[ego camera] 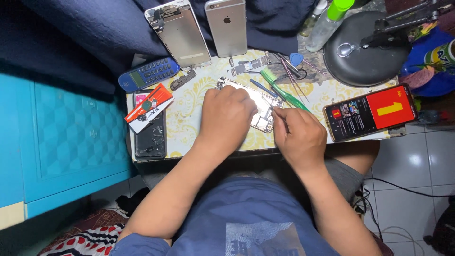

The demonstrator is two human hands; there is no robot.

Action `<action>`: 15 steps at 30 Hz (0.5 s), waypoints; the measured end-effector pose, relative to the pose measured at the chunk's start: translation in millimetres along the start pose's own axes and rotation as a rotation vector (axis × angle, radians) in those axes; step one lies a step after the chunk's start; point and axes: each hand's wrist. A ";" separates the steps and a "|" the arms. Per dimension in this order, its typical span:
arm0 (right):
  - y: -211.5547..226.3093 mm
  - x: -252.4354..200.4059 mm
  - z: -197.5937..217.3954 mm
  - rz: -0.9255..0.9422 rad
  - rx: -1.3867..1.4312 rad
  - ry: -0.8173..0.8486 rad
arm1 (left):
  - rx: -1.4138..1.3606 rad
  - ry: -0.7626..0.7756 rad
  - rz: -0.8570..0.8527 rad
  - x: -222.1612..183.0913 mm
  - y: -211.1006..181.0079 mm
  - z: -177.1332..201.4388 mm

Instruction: Fastening internal screws into a smartphone during a repair process using a precision screwdriver.

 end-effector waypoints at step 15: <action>1.5 0.9 1.4 0.025 -0.036 0.016 | -0.071 -0.041 -0.048 -16.3 5.8 -5.1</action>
Point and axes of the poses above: each hand's wrist, its own x-axis towards the middle knuckle, its own z-axis out of the back of the hand, y = z × x, and after that the axes turned 12 degrees about -x, right-handed
